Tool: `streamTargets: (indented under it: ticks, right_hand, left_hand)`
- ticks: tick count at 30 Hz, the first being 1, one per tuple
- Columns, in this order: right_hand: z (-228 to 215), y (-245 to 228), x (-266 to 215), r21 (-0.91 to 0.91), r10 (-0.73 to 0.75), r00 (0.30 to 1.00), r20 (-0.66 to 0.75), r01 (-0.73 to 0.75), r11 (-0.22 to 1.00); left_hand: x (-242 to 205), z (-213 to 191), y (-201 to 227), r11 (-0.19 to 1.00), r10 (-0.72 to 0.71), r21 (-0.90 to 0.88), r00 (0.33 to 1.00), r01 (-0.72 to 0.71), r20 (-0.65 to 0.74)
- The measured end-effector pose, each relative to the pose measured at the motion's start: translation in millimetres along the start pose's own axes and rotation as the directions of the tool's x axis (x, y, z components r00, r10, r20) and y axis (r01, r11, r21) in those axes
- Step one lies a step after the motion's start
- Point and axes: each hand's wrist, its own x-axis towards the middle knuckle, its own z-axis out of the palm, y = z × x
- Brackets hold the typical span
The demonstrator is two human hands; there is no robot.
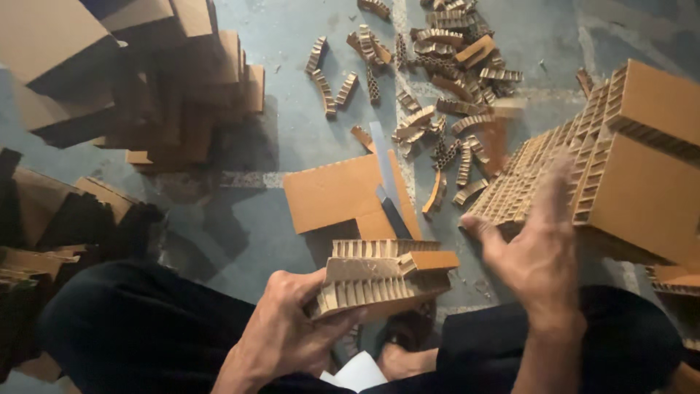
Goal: The person sits on the floor and uses a metal ruler and a utility knife to cut rectangular pieces of corrugated cardboard. They align the ruler, score the cardboard, and then snap the pieces apart, repeating the process to create multiple smaller pieces.
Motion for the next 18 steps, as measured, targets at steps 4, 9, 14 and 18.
streamTargets:
  ticks: [4,9,14,18]
  right_hand:
    - [14.1,-18.5,-23.9,0.442,0.041,0.926,0.375,-0.217,0.870]
    - [35.2,-26.6,-43.6,0.560,0.029,0.912,0.409,-0.276,0.781]
    - [40.0,-33.2,-63.1,0.597,0.219,0.921,0.322,-0.377,0.708]
    - [51.9,-57.0,-71.2,0.806,0.290,0.912,0.289,-0.395,0.441]
  left_hand:
    - [-0.4,-6.8,1.6,0.997,-0.045,-0.064,0.998,0.048,0.044]
    - [-7.2,-9.1,-20.4,0.997,0.015,-0.078,0.993,-0.006,0.117]
    - [-36.4,-13.3,-68.3,0.803,-0.007,-0.592,0.996,0.060,0.092]
    - [-44.8,57.3,-103.2,0.874,-0.166,-0.477,0.980,0.094,-0.112]
